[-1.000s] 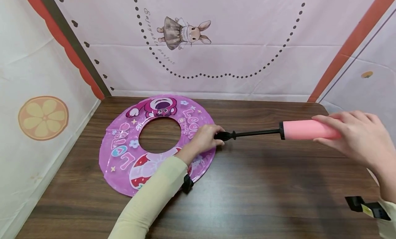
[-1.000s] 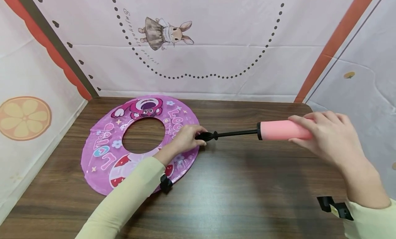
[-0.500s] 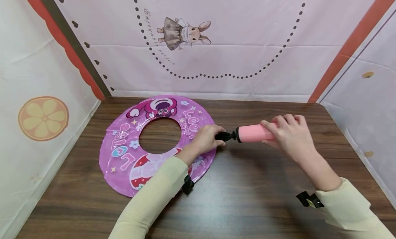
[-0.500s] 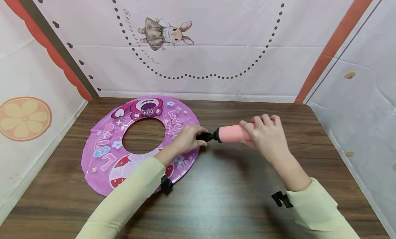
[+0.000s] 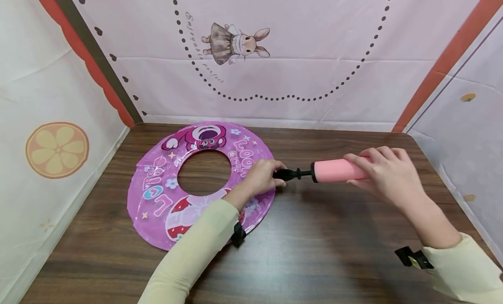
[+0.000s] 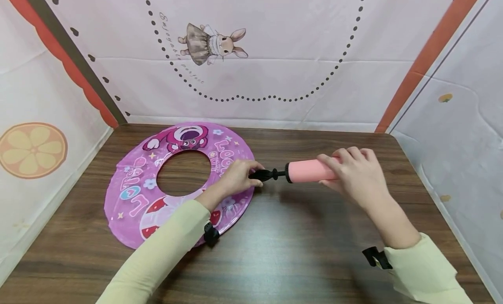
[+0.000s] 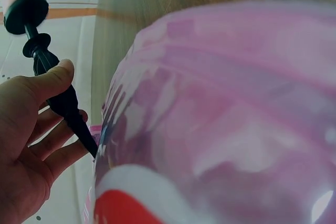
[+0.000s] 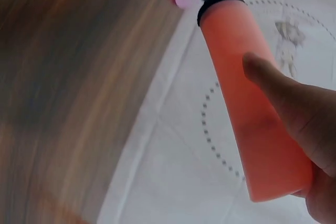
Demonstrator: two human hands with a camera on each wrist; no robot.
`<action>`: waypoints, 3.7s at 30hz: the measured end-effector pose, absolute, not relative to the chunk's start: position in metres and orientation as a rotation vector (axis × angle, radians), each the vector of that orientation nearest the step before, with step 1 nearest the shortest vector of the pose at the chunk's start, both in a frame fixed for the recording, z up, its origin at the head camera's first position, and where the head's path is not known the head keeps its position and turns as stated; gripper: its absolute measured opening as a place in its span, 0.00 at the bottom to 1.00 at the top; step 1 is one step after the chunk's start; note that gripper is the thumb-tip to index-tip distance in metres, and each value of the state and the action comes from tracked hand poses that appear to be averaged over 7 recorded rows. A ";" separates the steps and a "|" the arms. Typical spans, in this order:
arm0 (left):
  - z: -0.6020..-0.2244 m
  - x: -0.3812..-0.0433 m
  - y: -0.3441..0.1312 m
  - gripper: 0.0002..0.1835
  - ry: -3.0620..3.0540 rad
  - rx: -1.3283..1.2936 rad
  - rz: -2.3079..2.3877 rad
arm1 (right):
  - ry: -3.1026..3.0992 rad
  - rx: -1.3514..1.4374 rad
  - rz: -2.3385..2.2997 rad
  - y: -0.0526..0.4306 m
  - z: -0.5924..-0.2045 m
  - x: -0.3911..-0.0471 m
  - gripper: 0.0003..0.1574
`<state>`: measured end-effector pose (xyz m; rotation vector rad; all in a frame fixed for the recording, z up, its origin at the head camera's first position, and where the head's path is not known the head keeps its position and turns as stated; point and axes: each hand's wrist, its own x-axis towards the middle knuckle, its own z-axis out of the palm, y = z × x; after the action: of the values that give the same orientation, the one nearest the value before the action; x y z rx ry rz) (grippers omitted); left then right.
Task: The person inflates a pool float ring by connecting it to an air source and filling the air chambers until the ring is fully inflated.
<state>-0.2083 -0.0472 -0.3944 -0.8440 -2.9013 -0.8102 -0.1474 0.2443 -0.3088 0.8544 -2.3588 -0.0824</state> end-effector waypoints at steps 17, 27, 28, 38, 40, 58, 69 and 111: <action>-0.395 -0.209 -0.049 0.21 -2.862 -0.879 -0.839 | -2.317 0.834 -0.081 0.252 -0.300 -0.144 0.34; -0.397 -0.209 -0.047 0.21 -2.820 -0.900 -0.824 | -2.248 0.846 -0.129 0.213 -0.327 -0.157 0.37; -0.397 -0.209 -0.047 0.21 -2.821 -0.900 -0.824 | -2.254 0.848 -0.125 0.213 -0.328 -0.157 0.37; -0.399 -0.210 -0.050 0.22 -2.841 -0.903 -0.814 | -2.355 0.866 -0.082 0.245 -0.306 -0.148 0.37; -0.399 -0.210 -0.050 0.21 -2.832 -0.912 -0.813 | -2.367 0.843 -0.081 0.256 -0.298 -0.143 0.43; -0.399 -0.207 -0.049 0.22 -2.788 -0.967 -0.791 | -2.312 0.845 -0.162 0.230 -0.307 -0.144 0.33; -0.398 -0.208 -0.050 0.21 -2.807 -0.941 -0.784 | -2.290 0.825 -0.165 0.209 -0.321 -0.150 0.36; -0.397 -0.209 -0.046 0.21 -2.871 -0.906 -0.744 | -2.348 0.832 -0.087 0.227 -0.319 -0.151 0.32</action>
<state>-0.2090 -0.0456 -0.3967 -0.9063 -2.8710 -0.7442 -0.1514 0.2273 -0.3187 0.8319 -2.3483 -0.0868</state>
